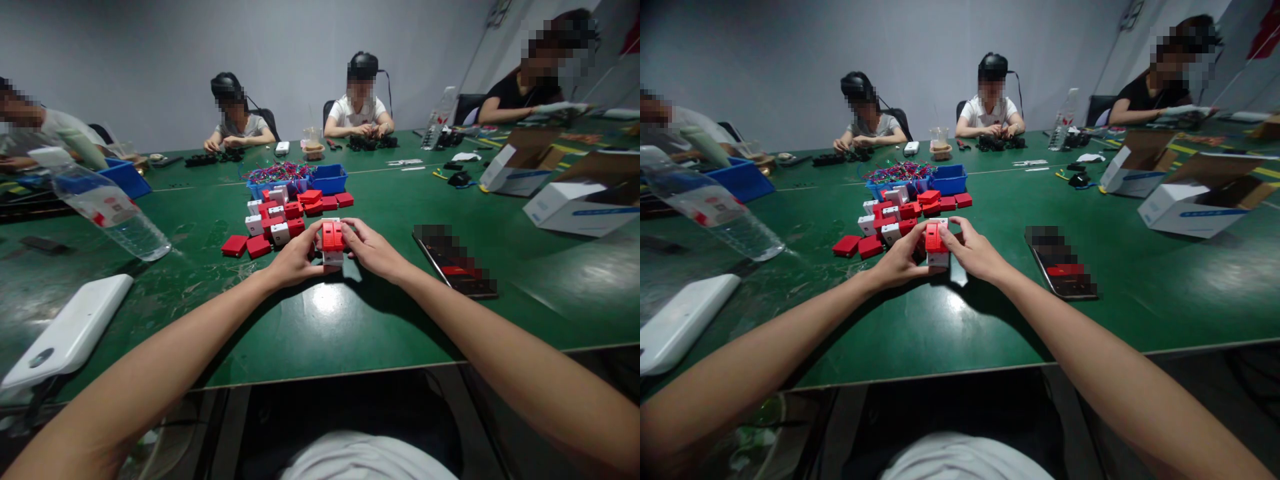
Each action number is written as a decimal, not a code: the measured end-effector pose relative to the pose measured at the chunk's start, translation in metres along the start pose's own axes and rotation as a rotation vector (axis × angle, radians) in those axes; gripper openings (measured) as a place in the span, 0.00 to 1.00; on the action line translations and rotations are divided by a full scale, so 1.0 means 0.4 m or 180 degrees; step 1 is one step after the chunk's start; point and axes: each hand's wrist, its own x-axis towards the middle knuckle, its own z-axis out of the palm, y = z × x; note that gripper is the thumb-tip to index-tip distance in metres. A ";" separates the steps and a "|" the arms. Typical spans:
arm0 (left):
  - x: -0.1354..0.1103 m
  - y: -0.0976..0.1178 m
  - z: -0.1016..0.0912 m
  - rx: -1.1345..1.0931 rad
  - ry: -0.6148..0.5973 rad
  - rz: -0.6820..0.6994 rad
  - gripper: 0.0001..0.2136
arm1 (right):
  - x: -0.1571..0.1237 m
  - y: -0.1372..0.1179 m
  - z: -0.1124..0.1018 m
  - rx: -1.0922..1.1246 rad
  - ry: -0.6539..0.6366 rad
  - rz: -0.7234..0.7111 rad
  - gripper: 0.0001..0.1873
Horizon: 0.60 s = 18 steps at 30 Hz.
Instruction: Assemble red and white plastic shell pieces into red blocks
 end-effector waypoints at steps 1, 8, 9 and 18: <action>0.000 0.000 0.000 0.0018 0.0019 0.0091 0.41 | -0.001 0.000 0.003 0.0186 -0.0059 0.0035 0.31; -0.004 -0.003 0.007 0.0421 0.0058 0.0515 0.43 | -0.009 -0.022 0.004 0.0825 -0.0287 0.0214 0.46; -0.005 -0.004 0.009 0.0406 0.0076 0.0529 0.46 | -0.009 -0.025 0.004 0.0874 -0.0287 0.0257 0.47; -0.002 0.028 0.014 -0.0708 0.0086 -0.0509 0.46 | -0.010 -0.030 0.006 0.0992 -0.0280 0.0219 0.42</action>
